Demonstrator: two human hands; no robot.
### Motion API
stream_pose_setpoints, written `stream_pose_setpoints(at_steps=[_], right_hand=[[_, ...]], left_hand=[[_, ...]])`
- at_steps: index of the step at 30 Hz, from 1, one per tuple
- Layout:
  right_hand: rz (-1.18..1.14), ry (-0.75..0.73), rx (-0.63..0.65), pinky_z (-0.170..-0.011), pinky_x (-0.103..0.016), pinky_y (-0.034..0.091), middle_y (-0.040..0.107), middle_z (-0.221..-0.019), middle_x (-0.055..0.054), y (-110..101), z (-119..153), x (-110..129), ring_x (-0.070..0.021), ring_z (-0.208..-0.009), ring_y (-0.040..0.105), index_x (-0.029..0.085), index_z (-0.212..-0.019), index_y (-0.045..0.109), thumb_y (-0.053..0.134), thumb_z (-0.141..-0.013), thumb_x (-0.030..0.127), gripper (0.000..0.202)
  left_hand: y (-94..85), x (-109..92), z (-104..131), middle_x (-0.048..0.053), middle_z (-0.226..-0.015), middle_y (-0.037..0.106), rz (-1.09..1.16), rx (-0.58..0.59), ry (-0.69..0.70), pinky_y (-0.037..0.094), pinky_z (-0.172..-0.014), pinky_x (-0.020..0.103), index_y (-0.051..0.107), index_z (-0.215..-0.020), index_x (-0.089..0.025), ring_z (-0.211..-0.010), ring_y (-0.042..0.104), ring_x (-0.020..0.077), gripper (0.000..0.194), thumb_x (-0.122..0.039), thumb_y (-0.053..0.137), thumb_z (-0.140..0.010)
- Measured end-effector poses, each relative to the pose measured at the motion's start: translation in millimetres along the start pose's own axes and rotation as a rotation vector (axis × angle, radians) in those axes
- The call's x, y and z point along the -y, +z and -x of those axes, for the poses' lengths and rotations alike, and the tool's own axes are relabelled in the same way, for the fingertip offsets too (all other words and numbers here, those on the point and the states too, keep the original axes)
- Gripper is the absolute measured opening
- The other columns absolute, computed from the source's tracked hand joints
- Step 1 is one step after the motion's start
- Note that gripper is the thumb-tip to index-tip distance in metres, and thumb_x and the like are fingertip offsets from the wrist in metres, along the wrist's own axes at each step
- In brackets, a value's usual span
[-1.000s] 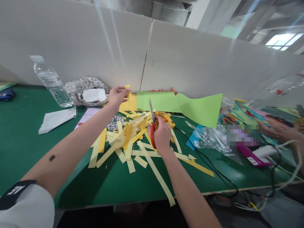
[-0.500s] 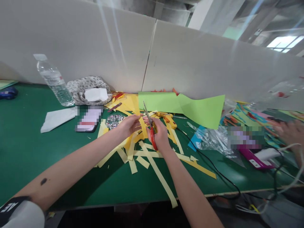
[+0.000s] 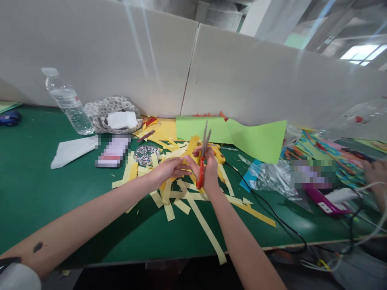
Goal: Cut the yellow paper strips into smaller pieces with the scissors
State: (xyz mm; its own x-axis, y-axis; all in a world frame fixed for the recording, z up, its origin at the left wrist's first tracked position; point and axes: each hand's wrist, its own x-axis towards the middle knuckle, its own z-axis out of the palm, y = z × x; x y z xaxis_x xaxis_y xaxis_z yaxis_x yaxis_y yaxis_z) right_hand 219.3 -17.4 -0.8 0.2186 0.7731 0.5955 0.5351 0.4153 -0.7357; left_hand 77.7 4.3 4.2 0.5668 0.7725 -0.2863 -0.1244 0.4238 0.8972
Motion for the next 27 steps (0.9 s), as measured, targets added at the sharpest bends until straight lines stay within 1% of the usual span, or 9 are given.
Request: stream_pose_setpoints(at_steps=[3,5,7,9,12,14,15,19,27], right_hand=[[-0.099,0.063,-0.008,-0.064,-0.028,0.048,0.049,-0.075,0.004,-1.9,-2.4,5.1,-0.0104,-0.064,0.05,0.022,-0.083,0.045,0.064,-0.069,0.032,0.025],[-0.14,0.105,-0.017,-0.057,-0.026,0.046,0.047,-0.075,0.004,-3.1,-2.7,7.4,-0.0096,-0.061,0.047,0.022,-0.082,0.045,0.064,-0.068,0.03,0.024],[-0.184,0.153,-0.016,-0.054,-0.025,0.045,0.047,-0.074,0.004,-3.5,-2.1,8.0,-0.0098,-0.061,0.047,0.022,-0.082,0.045,0.065,-0.067,0.028,0.025],[-0.21,0.18,0.0,-0.056,-0.026,0.045,0.048,-0.074,0.004,-3.4,-1.4,6.9,-0.01,-0.061,0.048,0.022,-0.083,0.046,0.065,-0.066,0.027,0.026],[-0.201,0.181,0.015,-0.063,-0.028,0.046,0.049,-0.075,0.004,-2.8,-0.9,3.6,-0.0099,-0.063,0.049,0.022,-0.085,0.047,0.066,-0.065,0.026,0.028],[-0.19,0.175,0.009,-0.065,-0.029,0.046,0.05,-0.077,0.004,-2.5,-1.2,1.7,-0.0102,-0.064,0.05,0.022,-0.085,0.047,0.067,-0.064,0.025,0.029],[-0.189,0.178,0.009,-0.065,-0.029,0.046,0.05,-0.077,0.004,-2.3,-1.3,1.0,-0.0103,-0.064,0.05,0.021,-0.084,0.048,0.067,-0.063,0.025,0.029],[-0.177,0.187,0.013,-0.064,-0.029,0.046,0.05,-0.075,0.004,-1.6,-1.9,0.1,-0.0102,-0.063,0.051,0.022,-0.083,0.048,0.068,-0.062,0.023,0.029],[-0.175,0.199,0.049,-0.063,-0.028,0.047,0.051,-0.071,0.005,1.1,-1.9,5.4,-0.0102,-0.062,0.053,0.022,-0.081,0.047,0.069,-0.059,0.022,0.031]], left_hand=[[3.0,-2.1,8.3,0.012,-0.103,0.068,-0.02,0.08,-0.046,0.041,-0.091,0.036,0.057,-0.103,-0.015,-0.094,0.064,0.0208,0.034,-0.041,0.043,-0.087],[3.9,-2.7,12.2,0.012,-0.103,0.068,-0.064,0.107,-0.031,0.041,-0.091,0.037,0.057,-0.104,-0.015,-0.096,0.063,0.0218,0.037,-0.045,0.046,-0.085],[3.6,-3.0,14.6,0.01,-0.102,0.068,-0.162,0.117,0.001,0.042,-0.088,0.036,0.058,-0.1,-0.016,-0.092,0.064,0.0216,0.036,-0.045,0.053,-0.08],[2.5,-3.1,15.6,0.008,-0.097,0.068,-0.274,0.088,0.041,0.044,-0.081,0.034,0.059,-0.095,-0.016,-0.085,0.065,0.0198,0.033,-0.043,0.06,-0.076],[1.0,-2.4,14.9,0.004,-0.084,0.065,-0.357,-0.023,0.103,0.045,-0.07,0.028,0.058,-0.086,-0.016,-0.075,0.063,0.0157,0.028,-0.041,0.063,-0.073],[0.1,-0.7,13.3,0.002,-0.075,0.062,-0.357,-0.067,0.122,0.044,-0.065,0.026,0.057,-0.08,-0.015,-0.07,0.062,0.0136,0.026,-0.04,0.063,-0.073],[-0.3,0.6,12.3,0.001,-0.073,0.061,-0.347,-0.066,0.128,0.044,-0.064,0.026,0.058,-0.078,-0.015,-0.069,0.061,0.0128,0.025,-0.039,0.063,-0.073],[-3.9,8.9,7.0,0.001,-0.07,0.061,-0.273,-0.025,0.162,0.044,-0.062,0.025,0.059,-0.075,-0.014,-0.065,0.059,0.0114,0.024,-0.036,0.067,-0.07],[-14.7,27.1,0.0,0.002,-0.071,0.064,-0.26,0.032,0.22,0.045,-0.062,0.024,0.063,-0.076,-0.014,-0.064,0.059,0.011,0.03,-0.043,0.067,-0.07]])
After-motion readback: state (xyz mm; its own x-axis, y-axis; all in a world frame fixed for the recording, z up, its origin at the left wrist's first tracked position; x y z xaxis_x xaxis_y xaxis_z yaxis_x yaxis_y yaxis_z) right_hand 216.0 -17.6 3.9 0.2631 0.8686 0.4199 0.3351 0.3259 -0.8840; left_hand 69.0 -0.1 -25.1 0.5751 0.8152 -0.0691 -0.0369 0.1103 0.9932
